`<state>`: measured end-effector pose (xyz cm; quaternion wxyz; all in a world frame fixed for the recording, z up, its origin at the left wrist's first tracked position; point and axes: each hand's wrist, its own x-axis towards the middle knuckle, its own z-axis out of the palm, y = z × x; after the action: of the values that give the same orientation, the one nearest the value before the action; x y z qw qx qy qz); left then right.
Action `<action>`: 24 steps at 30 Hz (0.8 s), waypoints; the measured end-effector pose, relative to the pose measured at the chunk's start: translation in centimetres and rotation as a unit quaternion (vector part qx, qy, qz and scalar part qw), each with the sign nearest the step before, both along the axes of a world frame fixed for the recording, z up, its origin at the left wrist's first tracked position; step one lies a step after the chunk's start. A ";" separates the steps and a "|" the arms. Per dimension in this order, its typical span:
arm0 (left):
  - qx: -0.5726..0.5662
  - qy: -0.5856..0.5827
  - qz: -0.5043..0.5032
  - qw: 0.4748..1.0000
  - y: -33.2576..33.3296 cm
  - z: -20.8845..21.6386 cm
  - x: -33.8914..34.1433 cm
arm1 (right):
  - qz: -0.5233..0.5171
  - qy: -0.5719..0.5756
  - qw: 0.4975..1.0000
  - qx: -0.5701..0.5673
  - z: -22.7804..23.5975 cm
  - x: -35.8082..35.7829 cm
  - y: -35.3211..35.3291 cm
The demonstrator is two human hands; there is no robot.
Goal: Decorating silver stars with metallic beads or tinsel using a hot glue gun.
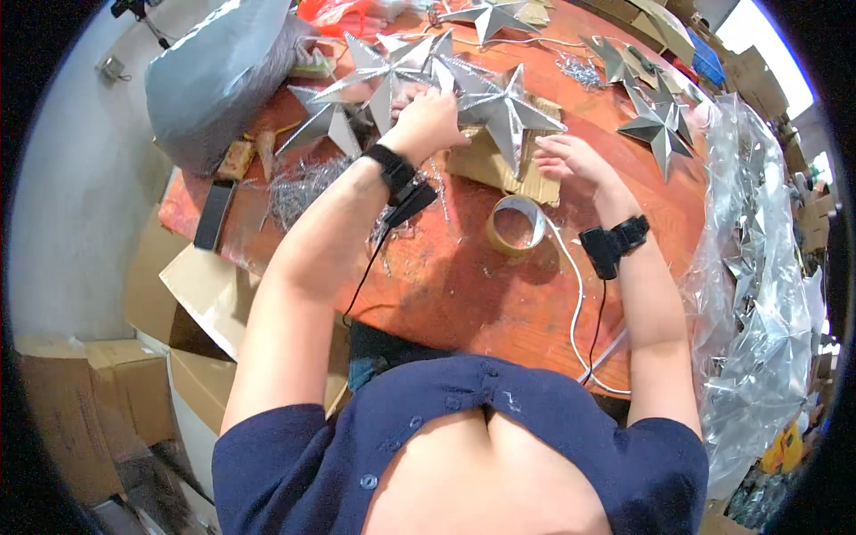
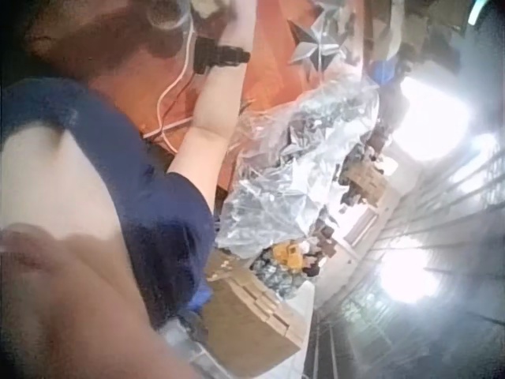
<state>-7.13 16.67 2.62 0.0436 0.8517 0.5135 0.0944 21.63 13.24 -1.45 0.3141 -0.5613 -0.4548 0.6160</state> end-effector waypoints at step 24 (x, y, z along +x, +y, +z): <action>0.280 -0.332 0.437 0.787 -22.8 0.4 -29.4 | 0.219 0.115 0.909 0.335 12.0 -8.5 -13.6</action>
<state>-36.53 -6.18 3.02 -0.0753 0.4270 0.7360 0.5199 13.11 -0.32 10.55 0.3913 -0.2346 -0.7067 0.5407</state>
